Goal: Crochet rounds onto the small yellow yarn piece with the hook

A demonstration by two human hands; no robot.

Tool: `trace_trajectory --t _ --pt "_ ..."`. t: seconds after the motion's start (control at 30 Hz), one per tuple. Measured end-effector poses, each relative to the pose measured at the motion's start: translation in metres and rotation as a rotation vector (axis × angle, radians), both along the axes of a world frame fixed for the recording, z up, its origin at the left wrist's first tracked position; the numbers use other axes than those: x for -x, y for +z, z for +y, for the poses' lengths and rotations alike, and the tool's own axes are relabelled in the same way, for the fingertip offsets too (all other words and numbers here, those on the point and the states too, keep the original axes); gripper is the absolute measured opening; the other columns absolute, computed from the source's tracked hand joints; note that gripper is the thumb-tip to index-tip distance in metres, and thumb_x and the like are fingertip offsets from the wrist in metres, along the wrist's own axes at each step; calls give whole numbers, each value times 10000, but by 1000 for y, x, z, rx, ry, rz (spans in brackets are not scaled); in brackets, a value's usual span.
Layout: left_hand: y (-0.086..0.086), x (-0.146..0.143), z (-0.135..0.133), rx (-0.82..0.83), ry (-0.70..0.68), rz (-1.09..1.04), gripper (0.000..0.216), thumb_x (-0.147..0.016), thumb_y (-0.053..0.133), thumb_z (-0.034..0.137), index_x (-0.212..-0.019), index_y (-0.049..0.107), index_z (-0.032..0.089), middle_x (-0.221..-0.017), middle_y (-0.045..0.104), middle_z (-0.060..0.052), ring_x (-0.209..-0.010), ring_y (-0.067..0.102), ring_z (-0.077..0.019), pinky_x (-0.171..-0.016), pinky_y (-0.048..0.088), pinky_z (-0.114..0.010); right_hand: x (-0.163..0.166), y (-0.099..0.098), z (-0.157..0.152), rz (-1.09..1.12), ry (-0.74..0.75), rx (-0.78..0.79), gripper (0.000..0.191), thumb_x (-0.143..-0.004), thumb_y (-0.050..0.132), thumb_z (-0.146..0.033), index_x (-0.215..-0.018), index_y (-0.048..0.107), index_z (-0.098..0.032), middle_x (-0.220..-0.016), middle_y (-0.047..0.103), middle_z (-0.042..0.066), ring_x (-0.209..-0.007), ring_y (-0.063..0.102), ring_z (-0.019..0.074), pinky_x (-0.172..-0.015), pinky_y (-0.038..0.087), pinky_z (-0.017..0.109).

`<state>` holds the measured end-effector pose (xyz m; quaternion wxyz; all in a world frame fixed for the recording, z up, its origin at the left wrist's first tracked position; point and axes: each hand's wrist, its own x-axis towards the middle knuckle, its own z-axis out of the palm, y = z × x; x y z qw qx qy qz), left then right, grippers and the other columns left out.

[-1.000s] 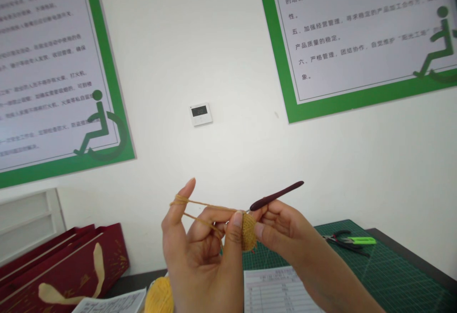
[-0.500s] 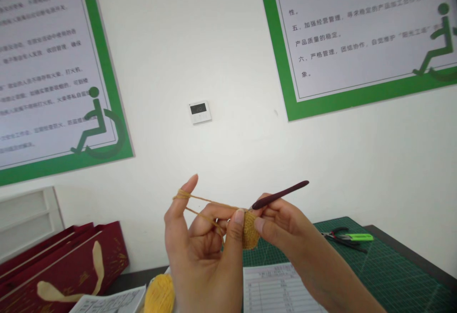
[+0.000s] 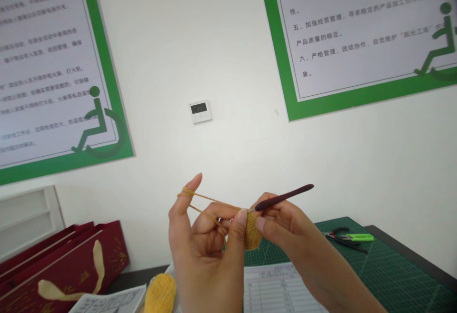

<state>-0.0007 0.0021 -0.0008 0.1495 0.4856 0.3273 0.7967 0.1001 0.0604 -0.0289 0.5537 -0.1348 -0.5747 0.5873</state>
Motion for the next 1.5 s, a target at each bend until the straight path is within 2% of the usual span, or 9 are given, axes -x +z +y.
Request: trace_trajectory --t 0.27,0.47,0.7,1.07,1.23,1.37,1.5 --pt "0 2 -1 25 -32 26 687 -835 772 106 -1421 483 315 -675 716 48 -539 618 -134 -533 543 -208 0 2 0 -33 18 -51 267 -866 718 -418 -822 577 -196 -754 524 -25 -740 453 142 -682 361 272" --pt "0 2 -1 18 -46 13 695 -818 777 95 -1416 489 301 -667 703 47 -553 627 -149 -517 536 -219 0 2 0 -44 8 -45 243 -848 712 -407 -813 576 -209 -747 523 -23 -733 451 151 -661 353 270" --pt "1 1 -1 22 -31 14 676 -822 774 107 -1409 496 295 -663 697 46 -546 634 -144 -521 542 -213 1 1 -1 -40 12 -39 302 -847 726 -460 -805 576 -201 -742 525 -24 -728 461 148 -668 356 276" --pt "0 2 -2 42 -53 16 667 -827 776 111 -1399 499 314 -669 692 55 -498 576 -123 -490 514 -201 1 4 -2 -30 16 -56 336 -846 730 -475 -778 545 -203 -728 503 -34 -716 429 141 -675 333 282" --pt "0 2 -1 37 -69 27 665 -834 765 117 -1407 492 317 -664 701 47 -544 611 -140 -513 523 -205 3 1 0 -41 20 -49 349 -848 726 -489 -800 523 -209 -725 506 -39 -700 425 136 -659 323 277" --pt "0 3 -1 46 -59 35 657 -837 762 112 -1400 500 324 -651 692 55 -512 563 -121 -498 502 -190 5 -2 4 -33 22 -71 328 -866 714 -458 -810 506 -212 -724 490 -47 -701 407 130 -656 318 268" --pt "0 3 -1 50 -51 30 664 -831 767 121 -1406 493 310 -652 697 46 -539 595 -134 -522 519 -198 4 -2 3 -16 -9 -98 271 -904 681 -442 -865 549 -209 -763 521 -32 -728 443 136 -673 363 269"
